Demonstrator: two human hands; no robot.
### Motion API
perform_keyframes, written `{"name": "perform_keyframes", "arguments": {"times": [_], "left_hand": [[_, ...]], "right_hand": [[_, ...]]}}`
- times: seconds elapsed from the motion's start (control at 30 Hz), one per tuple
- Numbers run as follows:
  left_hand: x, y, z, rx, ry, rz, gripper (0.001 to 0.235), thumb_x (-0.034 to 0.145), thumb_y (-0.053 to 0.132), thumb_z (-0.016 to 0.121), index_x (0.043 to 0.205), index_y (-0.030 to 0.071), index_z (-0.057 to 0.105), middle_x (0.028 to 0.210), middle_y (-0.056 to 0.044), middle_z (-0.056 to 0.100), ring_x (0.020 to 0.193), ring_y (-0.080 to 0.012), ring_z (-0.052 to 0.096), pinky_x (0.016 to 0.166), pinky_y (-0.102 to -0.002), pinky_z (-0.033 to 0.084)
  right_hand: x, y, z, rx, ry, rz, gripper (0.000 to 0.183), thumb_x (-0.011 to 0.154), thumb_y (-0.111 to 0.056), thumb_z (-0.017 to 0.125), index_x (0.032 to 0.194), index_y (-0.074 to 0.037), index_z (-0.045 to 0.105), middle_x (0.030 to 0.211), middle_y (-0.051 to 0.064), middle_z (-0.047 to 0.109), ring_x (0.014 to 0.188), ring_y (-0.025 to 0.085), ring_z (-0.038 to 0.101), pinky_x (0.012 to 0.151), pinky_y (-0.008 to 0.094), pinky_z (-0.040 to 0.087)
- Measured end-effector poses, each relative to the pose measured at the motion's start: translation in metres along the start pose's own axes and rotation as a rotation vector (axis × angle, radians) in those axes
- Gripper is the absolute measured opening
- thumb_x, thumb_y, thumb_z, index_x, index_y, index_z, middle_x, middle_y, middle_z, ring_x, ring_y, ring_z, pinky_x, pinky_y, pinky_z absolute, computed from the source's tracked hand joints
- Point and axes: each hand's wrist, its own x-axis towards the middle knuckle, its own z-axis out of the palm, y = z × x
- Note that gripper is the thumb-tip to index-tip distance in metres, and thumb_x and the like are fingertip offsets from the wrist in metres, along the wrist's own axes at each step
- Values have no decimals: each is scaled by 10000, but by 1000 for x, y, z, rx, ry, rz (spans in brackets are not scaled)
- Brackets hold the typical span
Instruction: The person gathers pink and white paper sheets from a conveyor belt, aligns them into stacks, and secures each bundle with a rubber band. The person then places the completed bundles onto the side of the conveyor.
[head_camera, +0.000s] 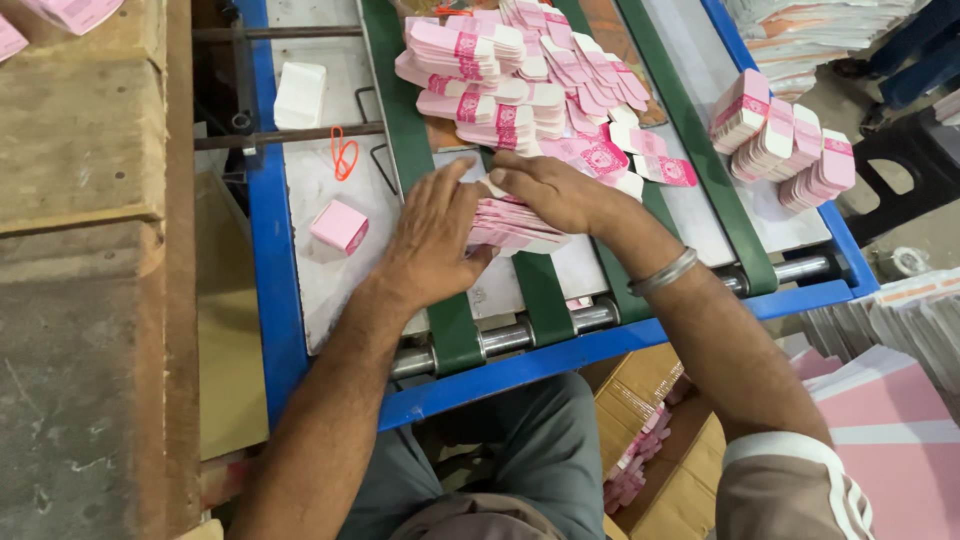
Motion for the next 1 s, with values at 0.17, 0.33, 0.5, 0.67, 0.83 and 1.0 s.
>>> {"name": "perform_keyframes", "arguments": {"times": [0.17, 0.33, 0.5, 0.67, 0.83, 1.0], "left_hand": [[-5, -5, 7, -111, -18, -91, 943, 747, 184, 853, 1510, -43, 347, 1461, -234, 491, 1322, -416, 492, 1140, -486, 397], [-1, -4, 6, -37, -87, -154, 1033, 695, 249, 880, 1506, -55, 316, 1488, -272, 449, 1356, -433, 454, 1138, -481, 355], [-2, -10, 10, -57, -93, -187, 1060, 677, 272, 893, 1506, -69, 327, 1525, -270, 429, 1398, -414, 441, 1165, -456, 348], [0, -12, 11, -77, -74, -195, 1075, 666, 299, 911, 1509, -61, 350, 1530, -251, 446, 1389, -398, 461, 1151, -462, 369], [3, -7, 6, 27, -197, -242, 1072, 645, 397, 914, 1474, -36, 389, 1550, -223, 417, 1367, -373, 438, 1120, -477, 351], [5, -1, 5, 116, -221, -220, 1143, 619, 433, 897, 1490, -82, 367, 1522, -234, 408, 1355, -369, 416, 1108, -495, 314]], "right_hand": [[-10, -33, -7, 185, 33, 95, 694, 1071, -586, 229, 1280, -5, 545, 1167, 229, 653, 1125, 338, 626, 1037, 414, 432], [-28, -51, -12, 50, 134, 68, 593, 1046, -515, 398, 1326, -15, 550, 1141, 206, 680, 1091, 333, 662, 981, 412, 483], [-50, -72, -12, -356, 178, -42, 802, 738, -393, 845, 1328, 38, 515, 1033, 235, 649, 948, 401, 656, 809, 461, 527], [-55, -77, 4, -446, 166, 4, 740, 847, -197, 759, 1451, 64, 421, 1166, 262, 579, 1080, 425, 594, 925, 471, 497], [-63, -72, 14, -536, 268, -180, 740, 822, -146, 742, 1427, 92, 389, 1327, 308, 515, 1241, 463, 513, 1076, 506, 431], [-61, -64, 22, -310, 321, -144, 753, 830, -130, 746, 1445, 113, 385, 1309, 329, 511, 1225, 479, 506, 1066, 492, 437]]}}
